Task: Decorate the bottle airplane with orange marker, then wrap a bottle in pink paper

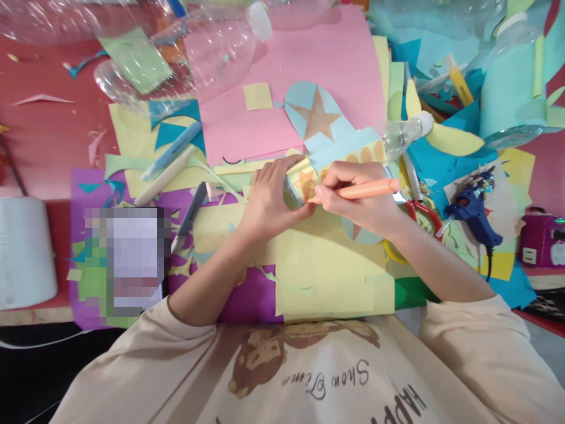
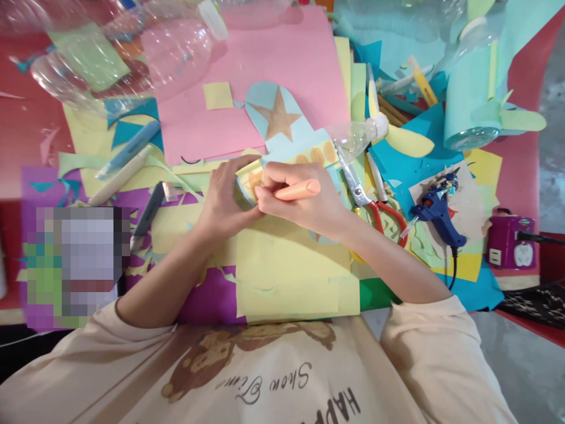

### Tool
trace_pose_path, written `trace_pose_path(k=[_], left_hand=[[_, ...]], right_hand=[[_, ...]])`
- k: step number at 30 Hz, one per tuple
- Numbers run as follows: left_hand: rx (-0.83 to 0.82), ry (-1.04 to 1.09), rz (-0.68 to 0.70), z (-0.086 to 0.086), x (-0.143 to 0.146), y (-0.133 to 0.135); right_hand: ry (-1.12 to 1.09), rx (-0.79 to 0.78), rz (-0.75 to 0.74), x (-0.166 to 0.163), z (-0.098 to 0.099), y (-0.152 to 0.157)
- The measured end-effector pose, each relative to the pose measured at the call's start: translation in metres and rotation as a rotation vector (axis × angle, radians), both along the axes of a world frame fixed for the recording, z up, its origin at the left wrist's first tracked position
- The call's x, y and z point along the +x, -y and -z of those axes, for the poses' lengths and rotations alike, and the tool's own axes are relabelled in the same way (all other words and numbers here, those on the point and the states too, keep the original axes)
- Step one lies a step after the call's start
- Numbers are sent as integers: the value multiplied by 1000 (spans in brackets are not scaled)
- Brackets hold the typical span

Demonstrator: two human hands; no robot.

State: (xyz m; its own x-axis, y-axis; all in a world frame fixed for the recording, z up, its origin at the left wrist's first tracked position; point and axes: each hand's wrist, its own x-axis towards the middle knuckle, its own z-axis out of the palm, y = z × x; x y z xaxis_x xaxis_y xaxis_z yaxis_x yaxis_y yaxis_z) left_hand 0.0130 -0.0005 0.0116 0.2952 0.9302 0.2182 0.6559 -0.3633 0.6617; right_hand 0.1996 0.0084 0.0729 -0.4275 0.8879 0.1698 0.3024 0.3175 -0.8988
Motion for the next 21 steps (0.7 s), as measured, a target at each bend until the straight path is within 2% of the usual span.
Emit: trace_pose_path(k=[4, 9, 15, 21], left_hand=[[-2, 21, 32, 1, -1, -1], [57, 14, 106, 1, 1, 1], [72, 7, 147, 0, 2, 1], [70, 30, 160, 0, 2, 0]], right_hand=[[-116, -50, 47, 1, -8, -4], [-61, -26, 156, 4, -15, -4], [-70, 27, 58, 1, -6, 0], [3, 1, 33, 1, -4, 2]])
